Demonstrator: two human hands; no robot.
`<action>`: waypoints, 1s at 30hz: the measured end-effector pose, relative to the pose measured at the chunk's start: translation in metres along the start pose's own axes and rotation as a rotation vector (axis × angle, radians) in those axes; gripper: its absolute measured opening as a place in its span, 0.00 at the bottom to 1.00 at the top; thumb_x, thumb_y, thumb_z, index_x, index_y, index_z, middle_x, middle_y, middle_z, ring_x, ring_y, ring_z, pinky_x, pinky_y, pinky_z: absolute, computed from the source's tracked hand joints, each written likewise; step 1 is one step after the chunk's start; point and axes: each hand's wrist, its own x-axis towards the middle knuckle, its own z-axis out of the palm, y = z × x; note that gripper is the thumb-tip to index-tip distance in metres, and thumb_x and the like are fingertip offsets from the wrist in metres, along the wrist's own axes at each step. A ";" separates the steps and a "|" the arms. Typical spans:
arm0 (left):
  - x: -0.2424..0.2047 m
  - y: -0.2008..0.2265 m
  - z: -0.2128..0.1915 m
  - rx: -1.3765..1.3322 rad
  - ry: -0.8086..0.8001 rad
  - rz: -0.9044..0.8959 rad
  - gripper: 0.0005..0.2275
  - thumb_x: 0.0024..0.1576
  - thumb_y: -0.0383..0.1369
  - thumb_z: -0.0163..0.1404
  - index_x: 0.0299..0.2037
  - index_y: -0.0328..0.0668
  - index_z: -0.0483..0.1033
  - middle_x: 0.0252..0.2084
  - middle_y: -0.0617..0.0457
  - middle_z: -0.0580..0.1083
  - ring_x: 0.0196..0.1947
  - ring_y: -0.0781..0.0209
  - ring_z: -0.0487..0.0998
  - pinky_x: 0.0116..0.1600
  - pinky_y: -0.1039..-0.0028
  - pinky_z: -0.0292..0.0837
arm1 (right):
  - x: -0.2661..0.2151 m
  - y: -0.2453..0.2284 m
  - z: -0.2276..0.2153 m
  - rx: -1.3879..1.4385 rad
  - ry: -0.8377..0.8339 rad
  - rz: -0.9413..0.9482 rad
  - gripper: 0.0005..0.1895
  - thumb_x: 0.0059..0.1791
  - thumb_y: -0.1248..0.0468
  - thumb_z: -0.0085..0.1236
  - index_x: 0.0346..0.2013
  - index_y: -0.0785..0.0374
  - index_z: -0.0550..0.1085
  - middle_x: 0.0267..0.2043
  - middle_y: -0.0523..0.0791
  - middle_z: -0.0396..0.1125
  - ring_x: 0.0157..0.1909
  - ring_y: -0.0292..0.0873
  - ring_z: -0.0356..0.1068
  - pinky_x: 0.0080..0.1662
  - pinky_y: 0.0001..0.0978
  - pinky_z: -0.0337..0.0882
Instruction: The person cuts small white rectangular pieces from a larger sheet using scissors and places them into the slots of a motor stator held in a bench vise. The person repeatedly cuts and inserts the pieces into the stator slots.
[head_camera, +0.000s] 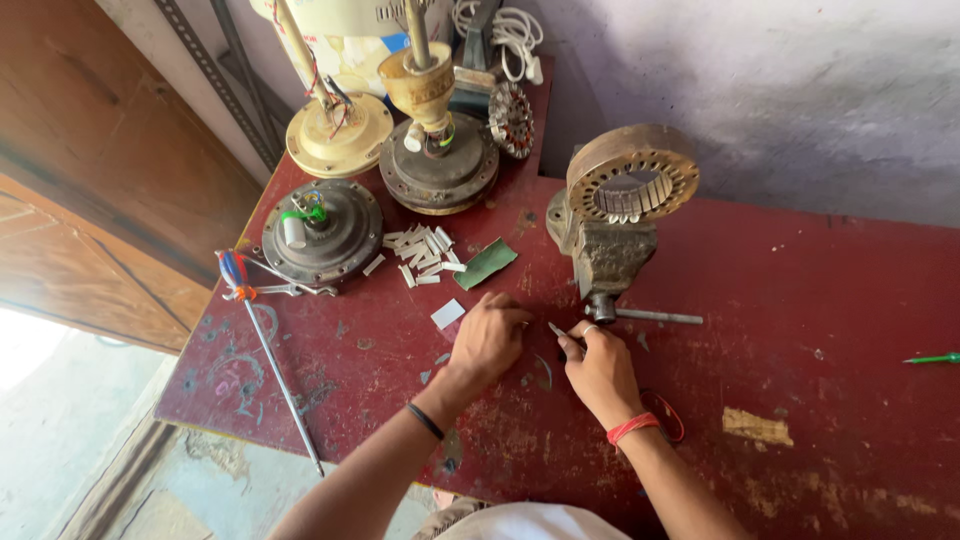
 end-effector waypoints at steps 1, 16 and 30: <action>-0.002 -0.002 -0.005 -0.020 0.039 0.041 0.13 0.54 0.23 0.53 0.44 0.49 0.86 0.49 0.52 0.77 0.50 0.54 0.77 0.56 0.66 0.74 | -0.002 -0.001 -0.001 0.013 0.005 -0.001 0.10 0.51 0.60 0.58 0.37 0.65 0.77 0.35 0.54 0.75 0.36 0.56 0.77 0.37 0.49 0.75; -0.009 -0.009 -0.021 -0.133 0.030 0.342 0.22 0.38 0.17 0.47 0.42 0.42 0.84 0.52 0.47 0.79 0.52 0.47 0.78 0.62 0.62 0.72 | -0.007 0.002 0.004 0.021 0.147 -0.186 0.07 0.50 0.64 0.59 0.33 0.66 0.76 0.32 0.54 0.74 0.32 0.56 0.75 0.35 0.47 0.73; -0.004 0.003 -0.027 -0.148 -0.063 0.026 0.06 0.54 0.26 0.57 0.40 0.45 0.84 0.44 0.50 0.78 0.41 0.53 0.81 0.46 0.64 0.78 | -0.009 0.002 0.013 -0.107 -0.066 0.016 0.07 0.53 0.61 0.57 0.39 0.62 0.78 0.30 0.45 0.73 0.23 0.47 0.72 0.27 0.40 0.73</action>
